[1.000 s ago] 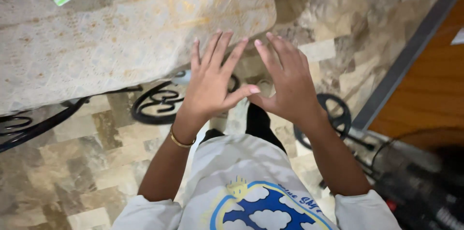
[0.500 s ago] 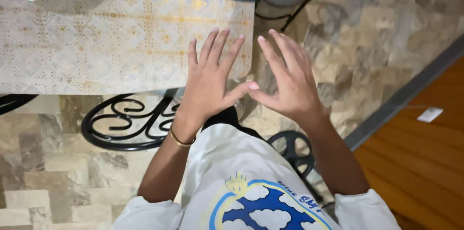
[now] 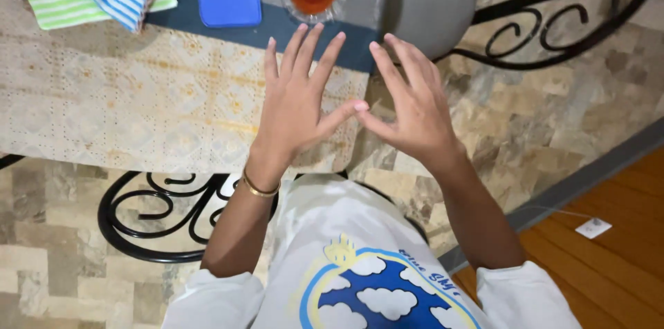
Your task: The person clears a dining table by picking up two glasses and a plate with a spoon and chopsticks. They walk to the kitchen sink, place the glasses on the counter, and then place the plate and utensils into the sink. The person then opens a trash bin, disposes of a plastic bag, and begins washing the dishes in the sink.
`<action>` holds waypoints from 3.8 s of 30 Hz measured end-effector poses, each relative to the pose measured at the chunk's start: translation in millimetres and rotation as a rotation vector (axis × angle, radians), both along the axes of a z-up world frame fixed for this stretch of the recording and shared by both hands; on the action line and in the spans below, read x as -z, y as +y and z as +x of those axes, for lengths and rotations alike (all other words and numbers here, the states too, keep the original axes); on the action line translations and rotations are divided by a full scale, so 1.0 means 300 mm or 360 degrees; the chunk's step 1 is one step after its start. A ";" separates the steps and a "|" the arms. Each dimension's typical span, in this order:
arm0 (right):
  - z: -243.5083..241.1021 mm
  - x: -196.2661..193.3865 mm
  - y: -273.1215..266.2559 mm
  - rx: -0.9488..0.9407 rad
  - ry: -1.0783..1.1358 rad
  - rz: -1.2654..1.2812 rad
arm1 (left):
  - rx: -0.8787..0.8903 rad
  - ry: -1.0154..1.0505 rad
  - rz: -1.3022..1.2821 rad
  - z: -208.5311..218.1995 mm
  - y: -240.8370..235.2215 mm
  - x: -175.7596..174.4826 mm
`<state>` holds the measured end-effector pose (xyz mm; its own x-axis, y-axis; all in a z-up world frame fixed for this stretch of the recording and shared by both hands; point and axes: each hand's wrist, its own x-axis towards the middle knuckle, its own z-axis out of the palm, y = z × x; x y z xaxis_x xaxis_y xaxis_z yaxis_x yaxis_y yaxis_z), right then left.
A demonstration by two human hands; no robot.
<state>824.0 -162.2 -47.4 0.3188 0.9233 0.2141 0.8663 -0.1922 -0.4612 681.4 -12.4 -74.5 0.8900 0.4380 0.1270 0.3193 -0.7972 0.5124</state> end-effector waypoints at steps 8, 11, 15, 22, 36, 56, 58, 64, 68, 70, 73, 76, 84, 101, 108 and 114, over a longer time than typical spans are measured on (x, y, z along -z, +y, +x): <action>0.219 0.015 0.186 -0.0037 0.0020 0.0059 | -0.0090 0.0014 0.0019 0.218 0.168 0.045; 0.278 0.008 0.240 -0.0041 0.0013 0.0086 | -0.0140 0.0018 -0.0025 0.281 0.202 0.050; 0.354 0.062 0.304 -0.0068 0.0046 0.0102 | -0.0175 -0.0037 -0.0046 0.361 0.236 0.072; 0.527 0.297 0.400 -0.0152 -0.0094 0.0170 | -0.0302 -0.0098 0.0192 0.495 0.297 0.255; 0.802 0.459 0.510 -0.0368 -0.0354 -0.0172 | -0.0938 -0.0013 0.0308 0.738 0.245 0.394; 1.036 0.571 0.571 -0.0119 0.0025 0.0033 | -0.1594 -0.0262 -0.1123 0.964 0.198 0.485; 1.048 0.583 0.575 -0.0108 0.0020 0.0034 | -0.1624 -0.0329 -0.1144 0.978 0.202 0.504; 1.072 0.634 0.572 -0.0009 0.0096 0.0106 | -0.1688 -0.0943 -0.1612 0.969 0.195 0.654; 1.105 0.716 0.581 0.0209 0.0381 0.0123 | -0.1826 -0.1145 -0.1959 0.980 0.232 0.646; 1.138 0.756 0.582 0.0237 0.0585 0.0119 | -0.1829 -0.1212 -0.2105 0.987 0.248 0.677; 1.166 0.797 0.584 0.0440 0.0963 -0.0005 | -0.1869 -0.1217 -0.2168 0.977 0.245 0.749; 1.182 0.810 0.604 0.0753 0.1605 -0.0105 | -0.1878 -0.1299 -0.2235 0.969 0.238 0.773; 1.295 0.910 0.530 0.0709 0.2388 -0.0064 | -0.1820 -0.1243 -0.2256 0.954 0.211 0.708; 1.234 0.599 0.472 0.0456 0.2357 -0.0009 | -0.1513 -0.1474 -0.2345 0.804 0.107 0.401; 1.110 0.537 0.460 0.0347 0.2382 0.0009 | -0.1439 -0.1589 -0.2244 0.663 0.074 0.354; 0.965 0.510 0.432 0.0287 0.2376 0.0022 | -0.1469 -0.1578 -0.2191 0.504 0.015 0.335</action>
<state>1113.5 -32.5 -200.2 0.3515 0.8496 -0.3931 -0.4230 -0.2304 -0.8763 832.7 -7.8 -175.0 0.1990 0.8826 -0.4259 -0.4135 0.4697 0.7800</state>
